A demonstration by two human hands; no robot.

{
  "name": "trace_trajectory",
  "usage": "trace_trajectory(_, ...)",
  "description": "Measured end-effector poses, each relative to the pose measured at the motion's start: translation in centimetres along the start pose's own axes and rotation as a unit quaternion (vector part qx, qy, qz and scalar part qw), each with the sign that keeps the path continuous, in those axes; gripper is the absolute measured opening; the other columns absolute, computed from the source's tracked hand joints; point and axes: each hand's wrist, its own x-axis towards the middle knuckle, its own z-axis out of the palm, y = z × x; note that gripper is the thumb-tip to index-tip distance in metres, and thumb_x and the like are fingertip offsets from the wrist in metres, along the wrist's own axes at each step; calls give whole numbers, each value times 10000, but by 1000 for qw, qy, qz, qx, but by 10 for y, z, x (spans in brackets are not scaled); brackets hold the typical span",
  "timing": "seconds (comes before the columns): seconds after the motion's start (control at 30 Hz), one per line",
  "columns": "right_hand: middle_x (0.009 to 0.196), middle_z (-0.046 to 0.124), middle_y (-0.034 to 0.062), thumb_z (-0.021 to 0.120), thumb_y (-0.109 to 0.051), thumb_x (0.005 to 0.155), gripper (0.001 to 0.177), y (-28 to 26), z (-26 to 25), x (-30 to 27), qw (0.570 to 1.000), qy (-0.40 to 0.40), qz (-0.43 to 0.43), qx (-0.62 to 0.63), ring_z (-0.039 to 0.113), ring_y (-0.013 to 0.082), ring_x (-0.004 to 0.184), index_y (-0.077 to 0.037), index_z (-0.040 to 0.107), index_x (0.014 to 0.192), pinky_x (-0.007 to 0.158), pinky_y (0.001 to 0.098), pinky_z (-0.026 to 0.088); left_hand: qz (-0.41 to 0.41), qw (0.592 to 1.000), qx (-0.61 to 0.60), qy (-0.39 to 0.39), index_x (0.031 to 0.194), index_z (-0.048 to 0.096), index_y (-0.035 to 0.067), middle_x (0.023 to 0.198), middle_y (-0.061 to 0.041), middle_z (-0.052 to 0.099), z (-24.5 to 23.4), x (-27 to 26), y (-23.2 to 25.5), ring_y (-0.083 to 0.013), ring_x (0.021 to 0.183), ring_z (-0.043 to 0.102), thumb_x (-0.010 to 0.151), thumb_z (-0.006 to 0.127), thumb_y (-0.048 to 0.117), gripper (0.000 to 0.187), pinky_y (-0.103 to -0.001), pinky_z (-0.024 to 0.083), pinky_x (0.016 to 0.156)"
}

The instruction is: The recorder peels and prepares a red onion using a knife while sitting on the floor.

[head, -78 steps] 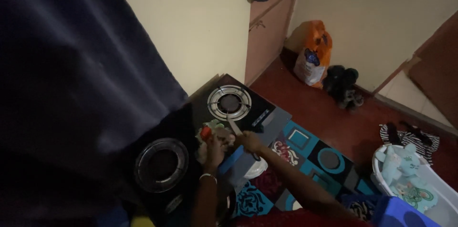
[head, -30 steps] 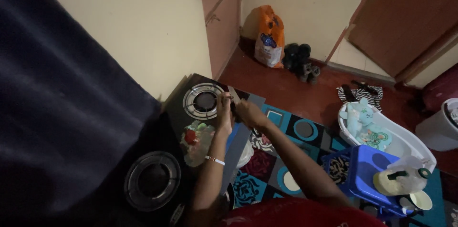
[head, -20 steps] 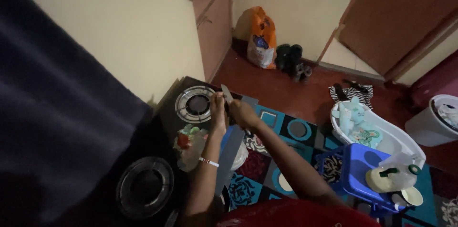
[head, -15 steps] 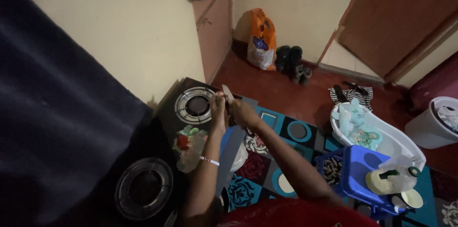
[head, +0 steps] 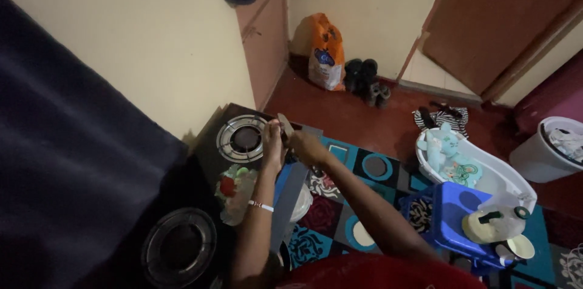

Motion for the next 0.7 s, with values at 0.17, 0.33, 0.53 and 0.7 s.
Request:
trace_trajectory(0.17, 857, 712, 254, 556, -199, 995, 260, -14, -36, 5, 978, -7, 203, 39, 739, 401, 802, 20, 692, 960, 704, 503, 569, 35, 998, 6, -54, 1204, 573, 107, 1164, 2, 561, 24, -16, 14, -143, 1137, 521, 1070, 561, 404, 326, -320, 406, 1037)
trace_trajectory(0.33, 887, 705, 270, 582, -130, 855, 204, 8, -11, -5, 992, 107, 44, -48, 703, 433, 809, 34, 696, 897, 674, 511, 558, -18, 992, 121, -29, 1197, 582, 90, 1076, -35, 572, 36, -8, 47, -187, 1031, 560, 1057, 506, 438, 383, -356, 458, 935)
trace_trajectory(0.53, 825, 669, 261, 565, -188, 975, 261, -13, -54, -2, 991, 39, 129, 0, 667, 425, 712, 62, 616, 924, 627, 522, 518, -33, 984, 157, -81, 1438, 436, 226, 1354, 117, 481, 45, -2, 37, -67, 1244, 449, 1067, 462, 481, 451, -312, 371, 1022)
trace_trajectory(0.7, 804, 688, 246, 584, -103, 895, 167, 36, -9, -2, 995, -2, 99, 16, 692, 392, 745, 44, 660, 879, 668, 492, 539, -25, 997, 39, -68, 1209, 531, 95, 1046, -30, 507, 56, -3, 51, -175, 925, 538, 1028, 516, 594, 531, -393, 473, 815)
